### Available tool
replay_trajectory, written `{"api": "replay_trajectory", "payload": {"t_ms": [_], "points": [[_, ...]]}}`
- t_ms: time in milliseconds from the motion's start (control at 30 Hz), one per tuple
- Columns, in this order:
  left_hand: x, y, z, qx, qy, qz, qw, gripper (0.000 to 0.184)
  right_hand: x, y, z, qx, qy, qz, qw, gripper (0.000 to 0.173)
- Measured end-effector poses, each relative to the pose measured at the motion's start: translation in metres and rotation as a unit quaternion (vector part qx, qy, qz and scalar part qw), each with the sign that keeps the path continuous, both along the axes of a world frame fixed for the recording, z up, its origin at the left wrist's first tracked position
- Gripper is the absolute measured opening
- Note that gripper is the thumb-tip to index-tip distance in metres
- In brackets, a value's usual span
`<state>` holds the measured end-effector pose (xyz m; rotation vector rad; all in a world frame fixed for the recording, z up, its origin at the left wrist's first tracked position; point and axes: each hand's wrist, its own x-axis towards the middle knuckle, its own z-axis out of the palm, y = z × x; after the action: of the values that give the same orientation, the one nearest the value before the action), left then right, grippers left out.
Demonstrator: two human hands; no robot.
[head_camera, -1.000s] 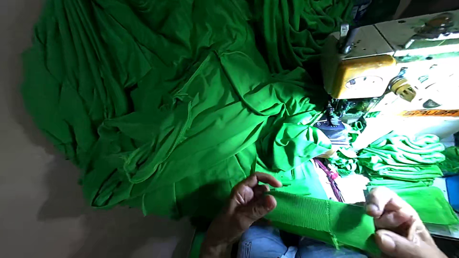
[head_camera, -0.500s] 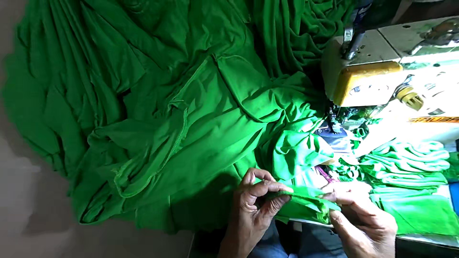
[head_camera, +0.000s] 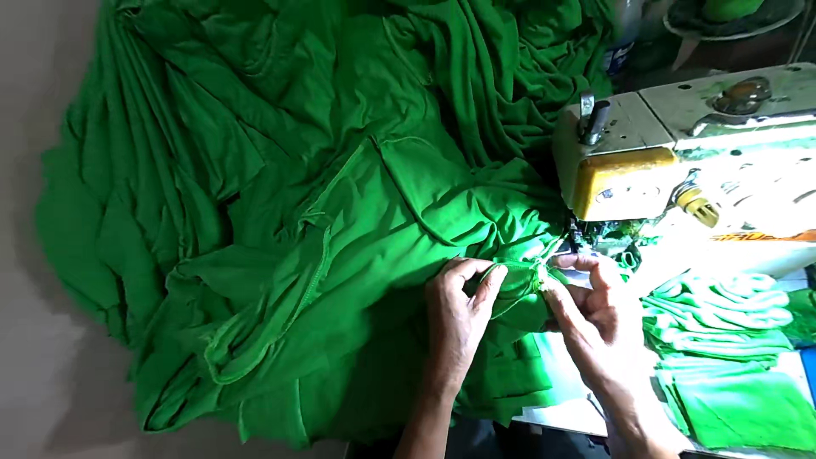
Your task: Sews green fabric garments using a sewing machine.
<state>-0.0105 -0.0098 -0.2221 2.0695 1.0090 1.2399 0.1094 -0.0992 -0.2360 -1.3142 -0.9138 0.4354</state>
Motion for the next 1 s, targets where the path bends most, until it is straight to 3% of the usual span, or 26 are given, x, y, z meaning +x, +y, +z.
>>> {"api": "replay_trajectory", "payload": {"t_ms": [100,233,467,600,667,767,900,1000], "points": [[0.002,-0.001,-0.001,0.112,-0.080,-0.014,0.990,0.010,0.001,-0.001,0.006,-0.024,0.032,0.014,0.999,0.033],[0.002,-0.003,0.005,0.194,-0.100,-0.048,0.975,0.009,0.001,-0.005,0.011,-0.034,0.066,0.017,0.997,0.014],[0.003,-0.005,0.007,0.133,-0.109,-0.096,0.980,0.007,0.004,-0.020,0.006,-0.020,0.070,-0.008,0.997,0.006],[0.019,-0.002,0.017,0.054,-0.113,-0.116,0.985,0.015,0.011,-0.031,-0.007,-0.032,-0.011,-0.026,0.999,0.010],[0.030,0.003,0.022,0.019,-0.064,-0.141,0.988,0.030,0.017,-0.037,-0.015,-0.026,-0.054,-0.040,0.997,0.015],[0.044,0.009,0.024,-0.009,0.041,-0.166,0.985,0.038,0.023,-0.047,-0.026,-0.011,-0.053,-0.025,0.998,0.019],[0.055,0.007,0.043,-0.062,0.186,-0.169,0.966,0.033,0.019,-0.060,-0.029,0.010,0.026,0.009,1.000,0.018],[0.066,0.012,0.048,-0.092,0.222,-0.163,0.957,0.030,0.020,-0.056,-0.028,0.031,0.071,-0.012,0.997,0.019]]}}
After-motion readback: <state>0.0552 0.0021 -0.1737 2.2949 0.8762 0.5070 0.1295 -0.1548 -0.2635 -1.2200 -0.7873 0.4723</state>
